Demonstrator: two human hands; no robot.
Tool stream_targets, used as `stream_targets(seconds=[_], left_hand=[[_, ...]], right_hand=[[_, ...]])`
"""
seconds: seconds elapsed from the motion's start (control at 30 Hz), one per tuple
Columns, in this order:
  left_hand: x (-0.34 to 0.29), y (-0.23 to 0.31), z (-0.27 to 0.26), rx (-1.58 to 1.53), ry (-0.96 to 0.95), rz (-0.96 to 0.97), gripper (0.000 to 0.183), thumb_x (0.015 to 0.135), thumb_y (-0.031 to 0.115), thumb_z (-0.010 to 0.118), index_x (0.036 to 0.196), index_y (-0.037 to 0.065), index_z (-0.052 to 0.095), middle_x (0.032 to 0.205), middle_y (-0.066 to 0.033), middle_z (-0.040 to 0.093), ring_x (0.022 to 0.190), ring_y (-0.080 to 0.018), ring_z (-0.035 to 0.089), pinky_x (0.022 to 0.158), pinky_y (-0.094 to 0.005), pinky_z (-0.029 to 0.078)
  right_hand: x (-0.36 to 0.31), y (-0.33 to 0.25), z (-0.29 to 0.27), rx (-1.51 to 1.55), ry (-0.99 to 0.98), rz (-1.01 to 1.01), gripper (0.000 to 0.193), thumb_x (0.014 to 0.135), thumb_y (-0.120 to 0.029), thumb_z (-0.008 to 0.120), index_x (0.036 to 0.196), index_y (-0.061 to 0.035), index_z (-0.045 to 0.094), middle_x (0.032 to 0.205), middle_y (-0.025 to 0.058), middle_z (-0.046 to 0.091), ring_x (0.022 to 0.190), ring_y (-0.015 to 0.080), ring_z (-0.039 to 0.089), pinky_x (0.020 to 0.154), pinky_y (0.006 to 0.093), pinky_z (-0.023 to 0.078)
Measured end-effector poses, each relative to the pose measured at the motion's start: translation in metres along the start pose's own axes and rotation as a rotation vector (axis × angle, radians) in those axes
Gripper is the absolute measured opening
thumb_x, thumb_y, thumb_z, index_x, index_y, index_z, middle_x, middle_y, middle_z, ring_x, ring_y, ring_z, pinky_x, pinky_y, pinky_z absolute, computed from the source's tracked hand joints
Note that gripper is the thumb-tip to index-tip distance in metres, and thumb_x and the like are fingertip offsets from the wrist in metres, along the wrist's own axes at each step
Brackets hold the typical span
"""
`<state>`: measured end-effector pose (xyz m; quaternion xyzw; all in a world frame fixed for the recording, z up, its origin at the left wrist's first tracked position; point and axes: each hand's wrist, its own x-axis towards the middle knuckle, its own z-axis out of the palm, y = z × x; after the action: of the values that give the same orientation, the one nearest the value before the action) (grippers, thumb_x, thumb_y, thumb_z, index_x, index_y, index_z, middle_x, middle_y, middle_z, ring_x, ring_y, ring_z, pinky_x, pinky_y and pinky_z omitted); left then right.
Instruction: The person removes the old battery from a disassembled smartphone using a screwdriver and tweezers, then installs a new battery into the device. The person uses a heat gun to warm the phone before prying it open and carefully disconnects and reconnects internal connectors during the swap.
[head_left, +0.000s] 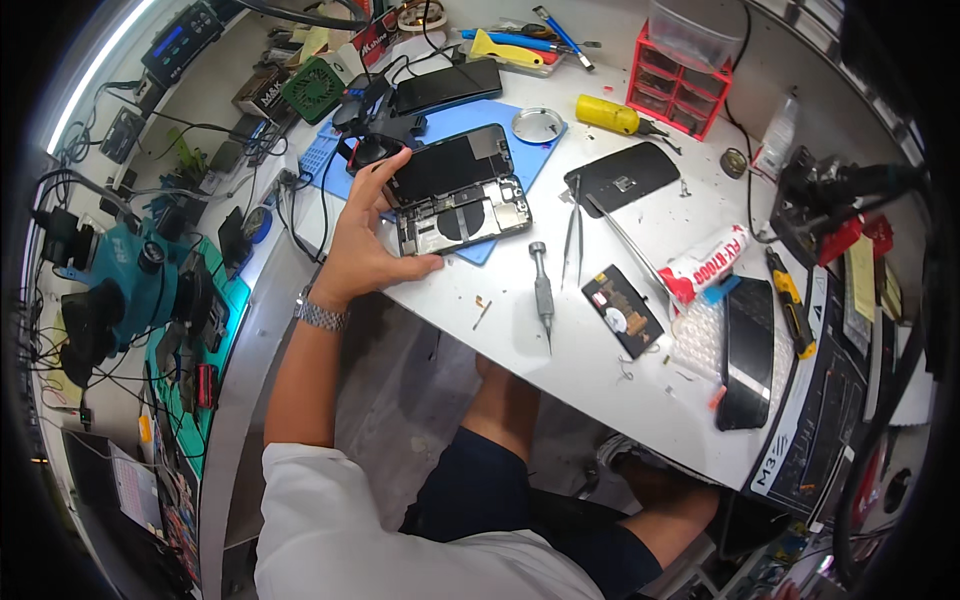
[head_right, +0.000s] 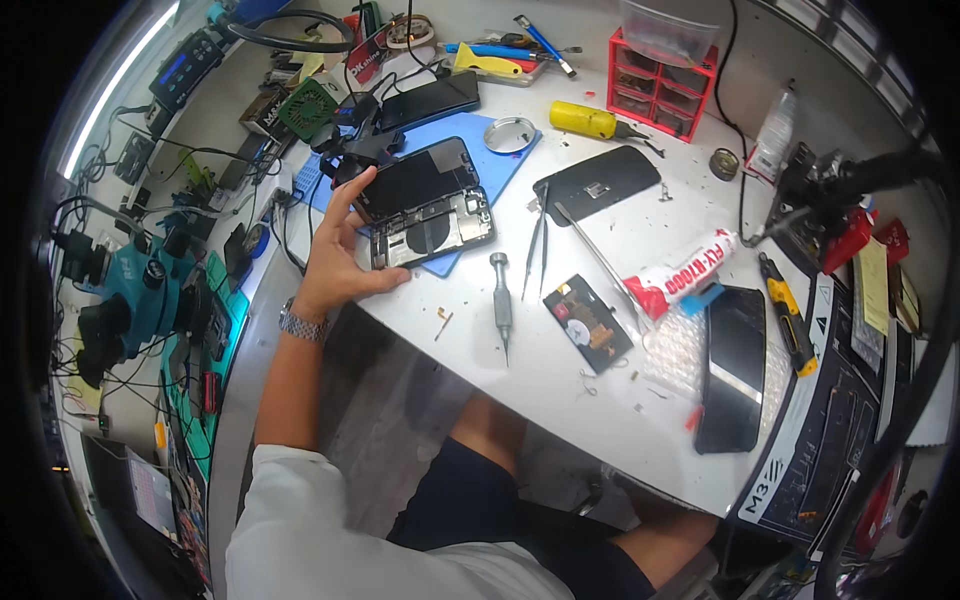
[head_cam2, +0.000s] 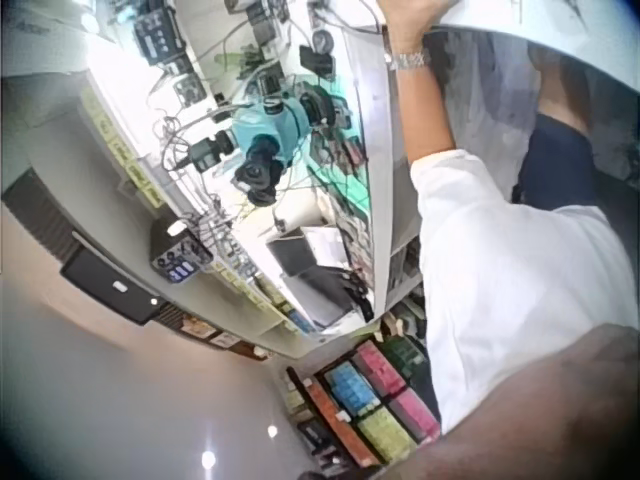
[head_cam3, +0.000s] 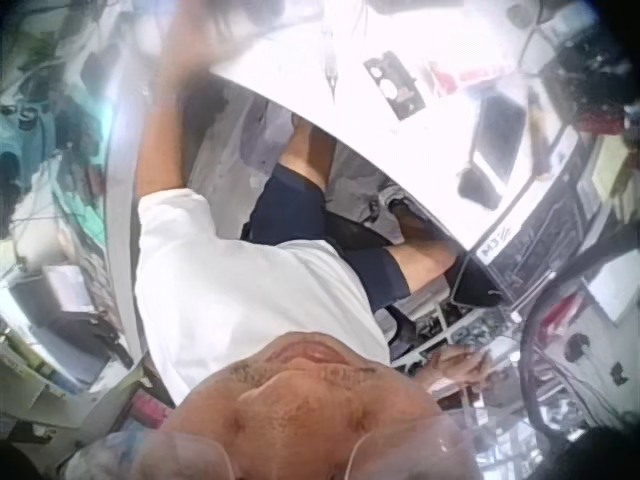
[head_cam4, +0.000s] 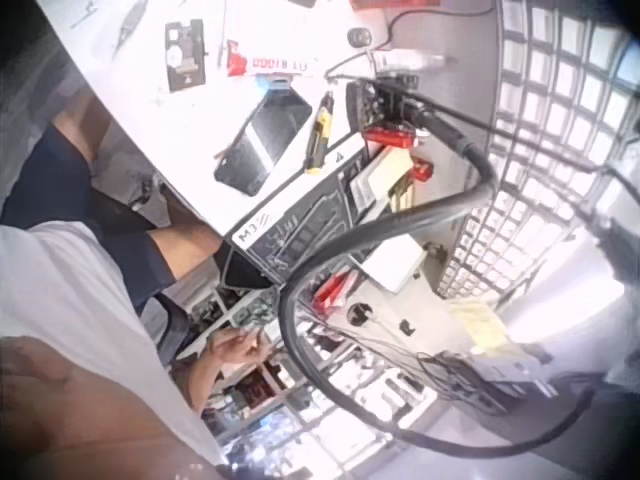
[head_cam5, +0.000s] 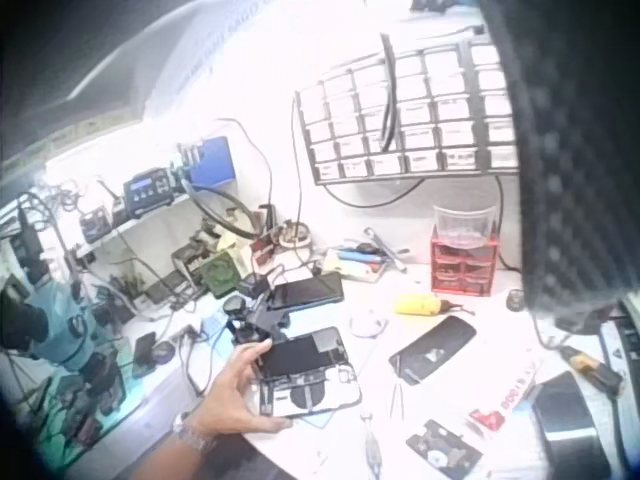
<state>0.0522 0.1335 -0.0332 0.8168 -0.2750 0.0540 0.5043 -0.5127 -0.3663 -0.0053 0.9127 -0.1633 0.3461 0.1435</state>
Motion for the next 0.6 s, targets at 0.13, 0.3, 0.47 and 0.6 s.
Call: stream_targets(seconds=[0.13, 0.3, 0.47, 0.6], left_hand=[[0.011, -0.005, 0.001, 0.017, -0.045, 0.013, 0.132, 0.058, 0.012, 0.109, 0.174, 0.007, 0.045, 0.163, -0.0097, 0.046, 0.149, -0.025, 0.056, 0.126, -0.0419, 0.047], [0.011, -0.003, -0.014, 0.088, -0.04, 0.002, 0.131, 0.058, 0.016, 0.11, 0.172, 0.01, 0.047, 0.166, -0.0128, 0.043, 0.146, -0.0263, 0.055, 0.121, -0.0407, 0.048], [0.018, -0.009, -0.011, 0.1, -0.068, 0.038, 0.128, 0.058, 0.022, 0.11, 0.17, 0.01, 0.05, 0.165, -0.0166, 0.044, 0.144, -0.0301, 0.056, 0.119, -0.0424, 0.05], [0.017, -0.006, -0.014, 0.157, -0.061, 0.053, 0.123, 0.058, 0.024, 0.108, 0.168, 0.009, 0.054, 0.163, -0.02, 0.046, 0.147, -0.0345, 0.054, 0.119, -0.0456, 0.05]], right_hand=[[0.005, -0.008, 0.082, 0.111, 0.083, -0.237, 0.04, 0.12, -0.02, 0.052, 0.146, 0.0082, 0.065, 0.145, 0.0311, 0.059, 0.135, 0.0463, 0.06, 0.118, 0.061, 0.046], [0.127, -0.174, 0.093, 0.562, -0.079, 0.089, 0.039, 0.124, -0.017, 0.046, 0.147, 0.0082, 0.066, 0.165, 0.0282, 0.046, 0.151, 0.0376, 0.051, 0.128, 0.0517, 0.041], [0.187, -0.28, 0.118, 0.719, -0.135, 0.064, 0.029, 0.109, -0.01, 0.064, 0.133, -0.0023, 0.079, 0.156, 0.0289, 0.05, 0.133, 0.0359, 0.053, 0.104, 0.0463, 0.046], [0.22, -0.341, 0.144, 0.83, -0.16, -0.029, 0.029, 0.104, -0.006, 0.071, 0.13, -0.0022, 0.082, 0.156, 0.0312, 0.05, 0.137, 0.0398, 0.051, 0.103, 0.0456, 0.046]])
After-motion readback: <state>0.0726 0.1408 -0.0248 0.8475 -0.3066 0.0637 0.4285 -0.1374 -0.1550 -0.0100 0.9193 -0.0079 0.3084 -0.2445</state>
